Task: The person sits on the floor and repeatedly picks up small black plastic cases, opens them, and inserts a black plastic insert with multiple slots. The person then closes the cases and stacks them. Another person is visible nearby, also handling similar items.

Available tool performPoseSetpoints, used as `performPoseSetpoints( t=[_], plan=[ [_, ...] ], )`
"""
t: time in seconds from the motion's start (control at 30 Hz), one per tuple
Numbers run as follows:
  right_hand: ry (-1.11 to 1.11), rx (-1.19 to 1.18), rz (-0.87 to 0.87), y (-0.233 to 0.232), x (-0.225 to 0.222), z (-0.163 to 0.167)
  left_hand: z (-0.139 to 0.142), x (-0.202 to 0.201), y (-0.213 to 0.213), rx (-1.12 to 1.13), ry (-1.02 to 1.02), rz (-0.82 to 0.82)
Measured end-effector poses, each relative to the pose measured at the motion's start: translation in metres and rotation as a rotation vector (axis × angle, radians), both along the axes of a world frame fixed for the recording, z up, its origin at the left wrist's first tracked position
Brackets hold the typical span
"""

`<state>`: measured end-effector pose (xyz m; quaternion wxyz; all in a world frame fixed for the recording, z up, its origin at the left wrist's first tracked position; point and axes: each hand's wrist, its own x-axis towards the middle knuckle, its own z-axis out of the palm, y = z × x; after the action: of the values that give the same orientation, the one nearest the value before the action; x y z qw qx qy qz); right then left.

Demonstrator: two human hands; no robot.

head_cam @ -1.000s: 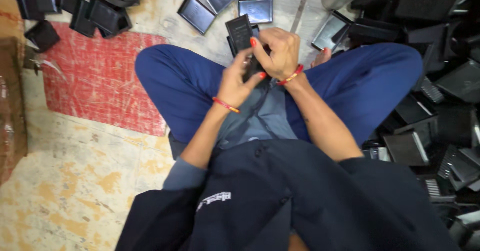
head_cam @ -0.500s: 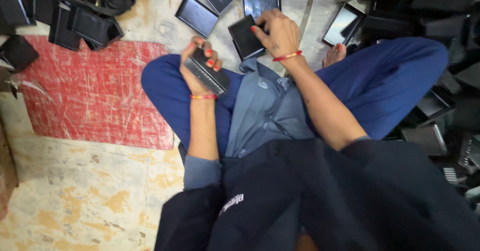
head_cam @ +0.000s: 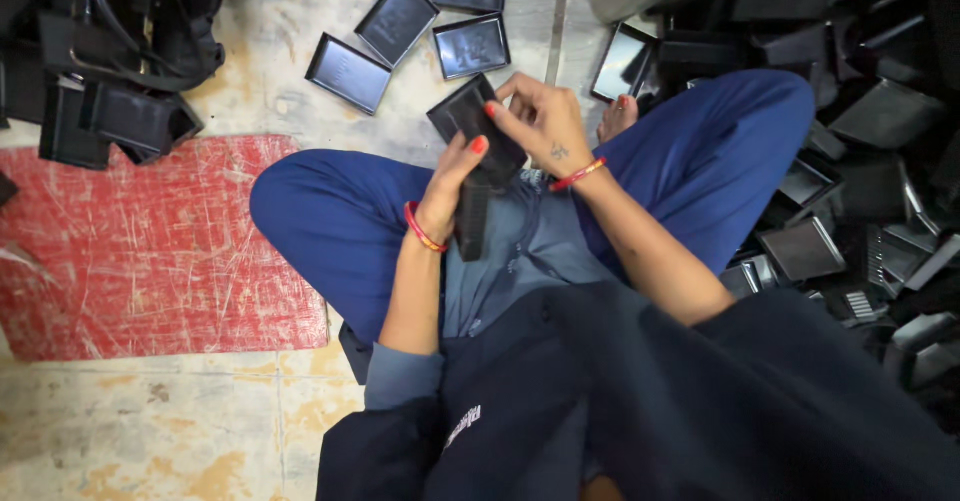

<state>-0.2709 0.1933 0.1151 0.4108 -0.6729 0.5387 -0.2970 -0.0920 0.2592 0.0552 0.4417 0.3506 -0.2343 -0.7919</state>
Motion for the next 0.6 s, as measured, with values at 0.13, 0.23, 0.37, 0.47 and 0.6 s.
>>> performPoseSetpoints(
  t=[0.13,0.23,0.37,0.47,0.6],
  plan=[
    [0.048,0.179,0.131,0.009,-0.006,0.008,-0.008,0.01,0.01,0.205,0.48,0.053],
    [-0.12,0.197,0.176,0.004,-0.012,0.005,-0.009,0.016,0.003,0.181,0.728,0.159],
    [-0.058,0.054,0.222,-0.041,-0.019,-0.006,-0.009,0.013,-0.005,0.098,0.755,0.238],
    [-0.096,-0.032,0.211,-0.106,-0.016,-0.017,-0.012,0.006,-0.004,0.052,0.721,0.258],
    [-0.459,0.386,-0.124,-0.183,-0.003,-0.029,-0.017,0.005,0.0,0.144,0.71,0.372]
  ],
)
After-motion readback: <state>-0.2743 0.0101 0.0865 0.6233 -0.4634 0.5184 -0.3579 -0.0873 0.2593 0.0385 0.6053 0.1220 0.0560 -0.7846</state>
